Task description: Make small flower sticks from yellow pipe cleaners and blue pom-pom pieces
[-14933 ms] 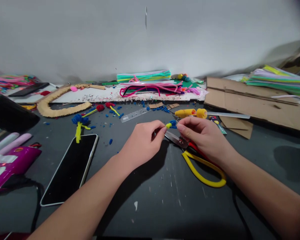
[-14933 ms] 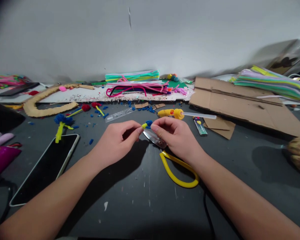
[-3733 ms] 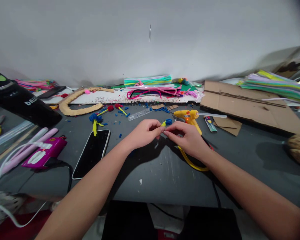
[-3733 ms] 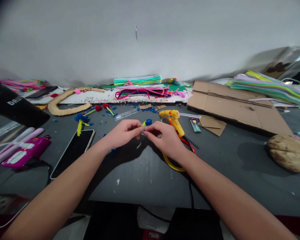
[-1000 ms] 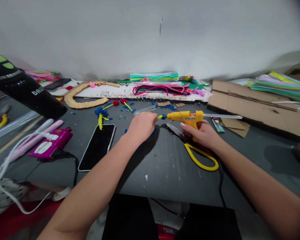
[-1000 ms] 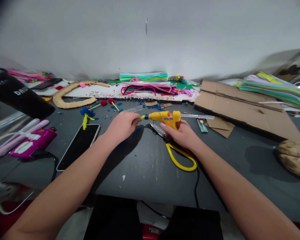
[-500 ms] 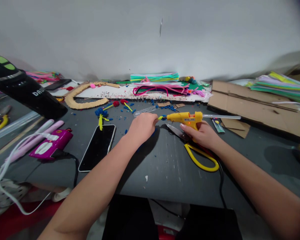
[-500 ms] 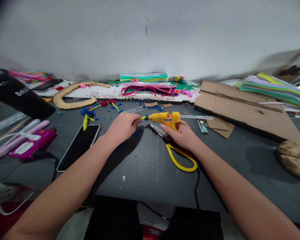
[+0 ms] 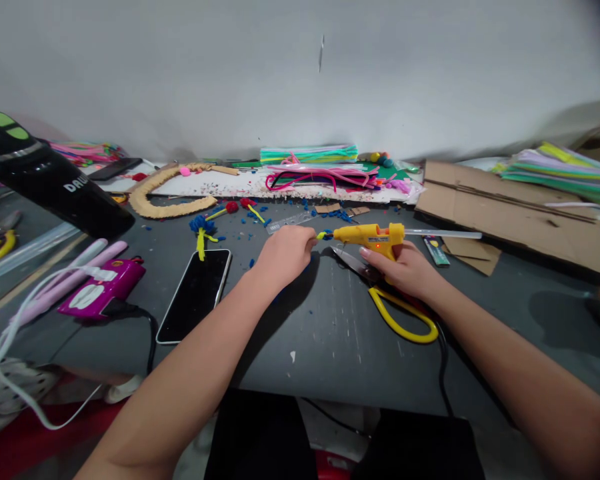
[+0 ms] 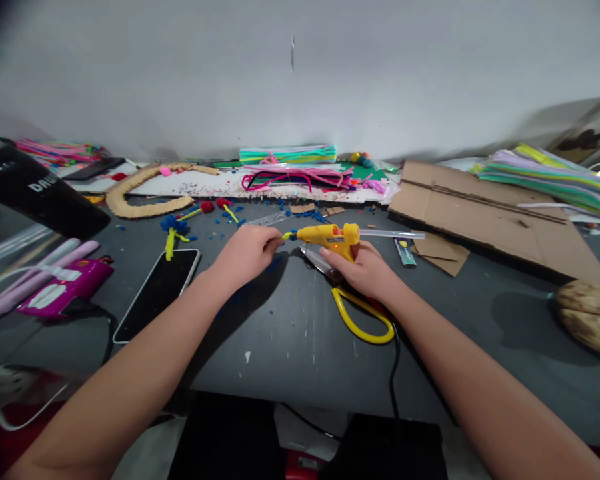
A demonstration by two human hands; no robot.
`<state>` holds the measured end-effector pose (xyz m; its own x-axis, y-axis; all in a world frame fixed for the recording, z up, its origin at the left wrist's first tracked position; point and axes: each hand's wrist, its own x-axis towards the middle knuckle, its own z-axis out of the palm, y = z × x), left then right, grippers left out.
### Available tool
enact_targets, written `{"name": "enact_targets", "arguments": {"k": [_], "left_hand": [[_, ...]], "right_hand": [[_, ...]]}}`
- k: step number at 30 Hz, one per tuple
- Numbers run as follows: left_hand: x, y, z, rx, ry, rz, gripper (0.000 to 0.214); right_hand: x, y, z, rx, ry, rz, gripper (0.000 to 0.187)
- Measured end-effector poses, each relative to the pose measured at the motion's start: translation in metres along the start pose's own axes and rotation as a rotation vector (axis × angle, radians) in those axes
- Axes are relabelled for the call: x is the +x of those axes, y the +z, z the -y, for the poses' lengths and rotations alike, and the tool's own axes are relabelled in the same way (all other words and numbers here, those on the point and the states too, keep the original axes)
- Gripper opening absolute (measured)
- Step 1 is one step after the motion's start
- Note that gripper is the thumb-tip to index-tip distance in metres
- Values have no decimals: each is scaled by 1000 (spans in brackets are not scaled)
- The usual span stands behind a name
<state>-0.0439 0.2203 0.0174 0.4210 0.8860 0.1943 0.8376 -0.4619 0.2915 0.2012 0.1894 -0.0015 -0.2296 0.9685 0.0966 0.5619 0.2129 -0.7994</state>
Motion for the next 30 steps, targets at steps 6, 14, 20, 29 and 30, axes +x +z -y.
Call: {"name": "enact_targets", "arguments": {"k": [6,14,20,29,30], "left_hand": [[0,0,0,-32,-11,2,26],[0,2,2,-39,-15,-8,27],[0,2,2,-45,-26,-4,27],[2,-1,0,-147,-31,-1,23],[2,-1,0,-160,-37,1,23]], "right_hand": [[0,0,1,-20,11,5,36],[-1,-1,3,-64,14,2,42],[-1,0,2,-78,-16,-28,40],[-1,0,2,-146,-2,-33,43],[-2,0,3,-148,-4,-34,43]]}}
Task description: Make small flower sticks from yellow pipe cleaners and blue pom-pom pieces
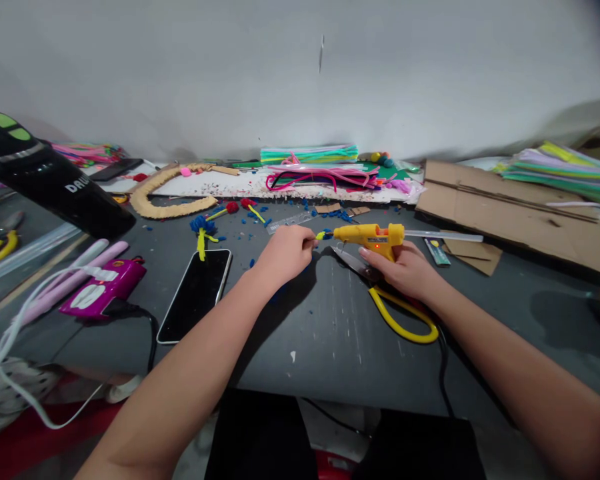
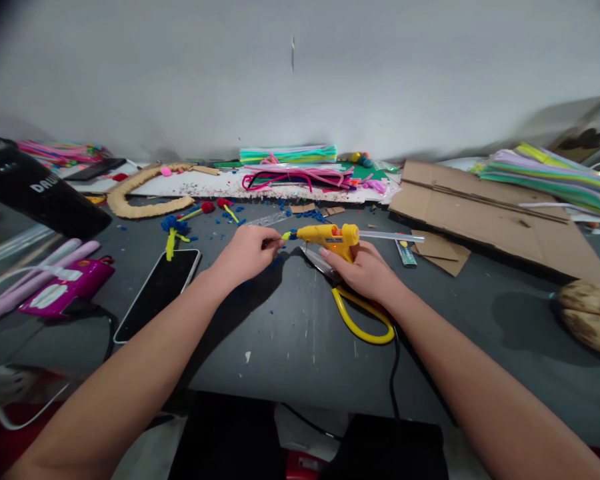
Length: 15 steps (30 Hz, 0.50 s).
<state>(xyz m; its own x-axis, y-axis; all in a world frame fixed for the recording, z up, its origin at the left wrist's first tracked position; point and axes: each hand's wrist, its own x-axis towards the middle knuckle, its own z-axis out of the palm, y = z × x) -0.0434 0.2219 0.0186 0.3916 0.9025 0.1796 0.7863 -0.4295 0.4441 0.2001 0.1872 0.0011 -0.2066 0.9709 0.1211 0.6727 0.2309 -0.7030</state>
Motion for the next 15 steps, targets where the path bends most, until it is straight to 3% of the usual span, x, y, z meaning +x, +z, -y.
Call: {"name": "enact_targets", "arguments": {"k": [15], "left_hand": [[1,1,2,-90,-65,-2,28]], "right_hand": [[-1,0,2,-27,-16,-27,39]]}}
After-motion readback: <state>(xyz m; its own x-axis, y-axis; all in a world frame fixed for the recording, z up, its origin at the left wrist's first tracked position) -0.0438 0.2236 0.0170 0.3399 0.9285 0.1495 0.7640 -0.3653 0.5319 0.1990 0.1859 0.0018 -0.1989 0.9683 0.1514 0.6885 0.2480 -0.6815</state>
